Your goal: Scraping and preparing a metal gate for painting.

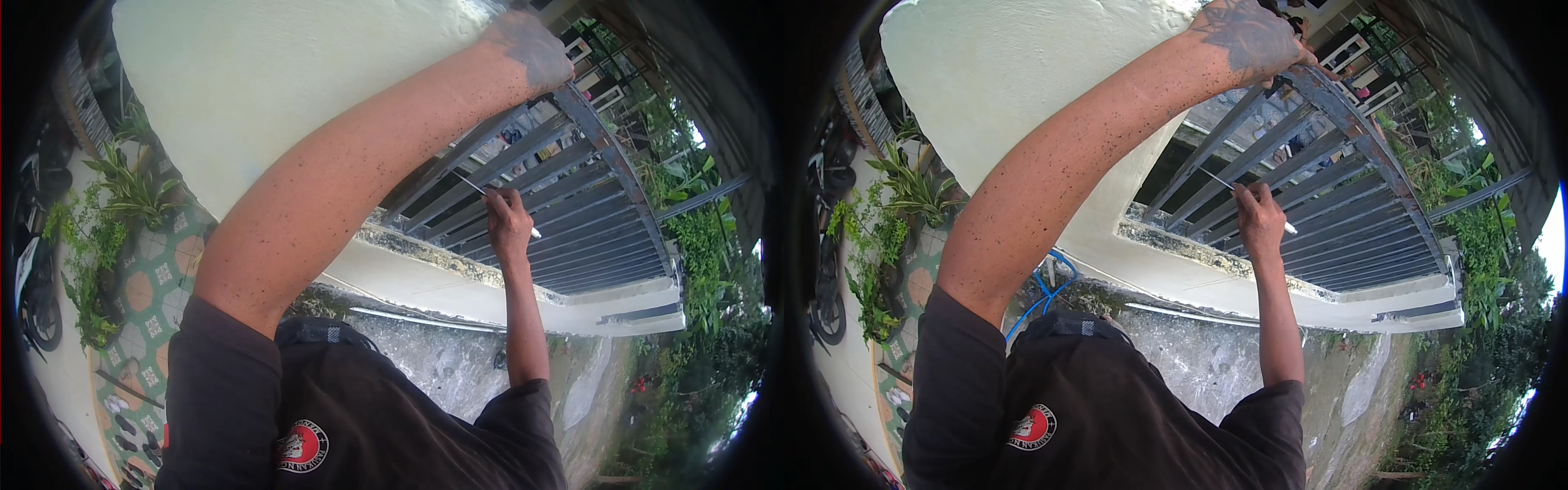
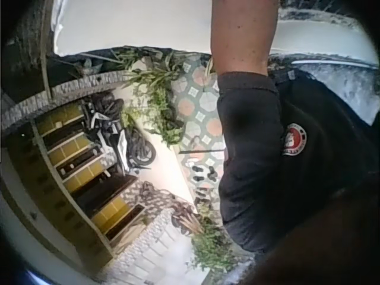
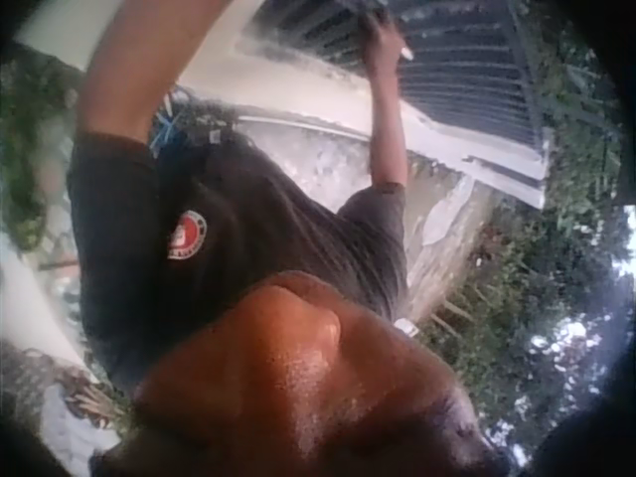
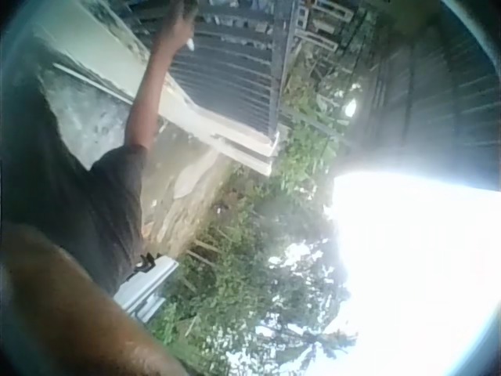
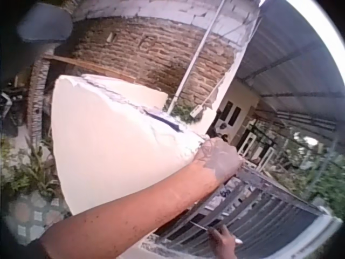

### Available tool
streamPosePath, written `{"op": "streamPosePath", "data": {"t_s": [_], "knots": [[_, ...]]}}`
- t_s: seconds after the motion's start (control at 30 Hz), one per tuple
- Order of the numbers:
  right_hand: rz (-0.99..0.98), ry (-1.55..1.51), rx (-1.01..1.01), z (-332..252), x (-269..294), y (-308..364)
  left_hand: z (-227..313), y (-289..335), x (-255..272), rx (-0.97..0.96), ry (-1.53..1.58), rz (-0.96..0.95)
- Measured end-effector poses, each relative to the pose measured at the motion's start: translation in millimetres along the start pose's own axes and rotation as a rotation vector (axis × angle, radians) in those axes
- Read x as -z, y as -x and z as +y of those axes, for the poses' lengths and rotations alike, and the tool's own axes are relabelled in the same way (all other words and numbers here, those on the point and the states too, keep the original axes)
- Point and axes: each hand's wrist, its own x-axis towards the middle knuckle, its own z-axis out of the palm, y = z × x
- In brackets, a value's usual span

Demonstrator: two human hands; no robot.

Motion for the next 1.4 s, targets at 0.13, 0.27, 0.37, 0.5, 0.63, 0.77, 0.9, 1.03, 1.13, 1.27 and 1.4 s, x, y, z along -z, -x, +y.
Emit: {"op": "streamPosePath", "data": {"t_s": [0.13,0.27,0.37,0.5,0.63,0.77,0.9,1.03,1.13,1.27,1.4], "knots": [[-0.014,-0.034,0.001,3.4,-6.4,5.3,-0.9,-1.8,-1.8,-0.021,-0.061,0.022],[0.058,-0.057,-0.011,3.4,-8.0,4.9,-1.5,-1.8,-3.6,0.021,0.025,0.027],[-0.1,0.021,0.055,1.5,-10.4,10.3,-1.6,-1.3,-5.3,0.014,0.009,0.039],[0.077,-0.105,-0.048,-10.1,-5.5,5.0,-0.3,-0.1,-2.3,0.044,0.092,0.021],[0.036,0.077,0.04,-6.3,-12.0,7.4,-9.3,-2.1,0.9,-0.08,-0.015,0.071],[-0.004,0.081,0.061,-4.9,-12.8,6.5,-3.0,-2.2,-6.8,-0.025,0.017,0.067],[-0.041,0.07,0.101,2.5,-17.4,8.9,-2.8,-3.6,-10.7,0.013,0.101,0.092],[0.033,-0.039,0.032,3.4,-16.9,11.3,-3.5,-3.7,-7.4,0.003,0.025,0.074],[-0.078,0.031,0.015,-5.6,-12.5,8.6,-8.5,-5.4,-7.5,-0.052,-0.051,0.081],[0.055,-0.038,-0.044,-7.7,-14.6,11.3,-2.8,-2.6,-3.8,-0.038,-0.038,0.038],[-0.049,0.031,0.02,-6.3,-19.0,12.6,-1.2,-0.1,-1.3,-0.014,-0.061,0.009]]}}
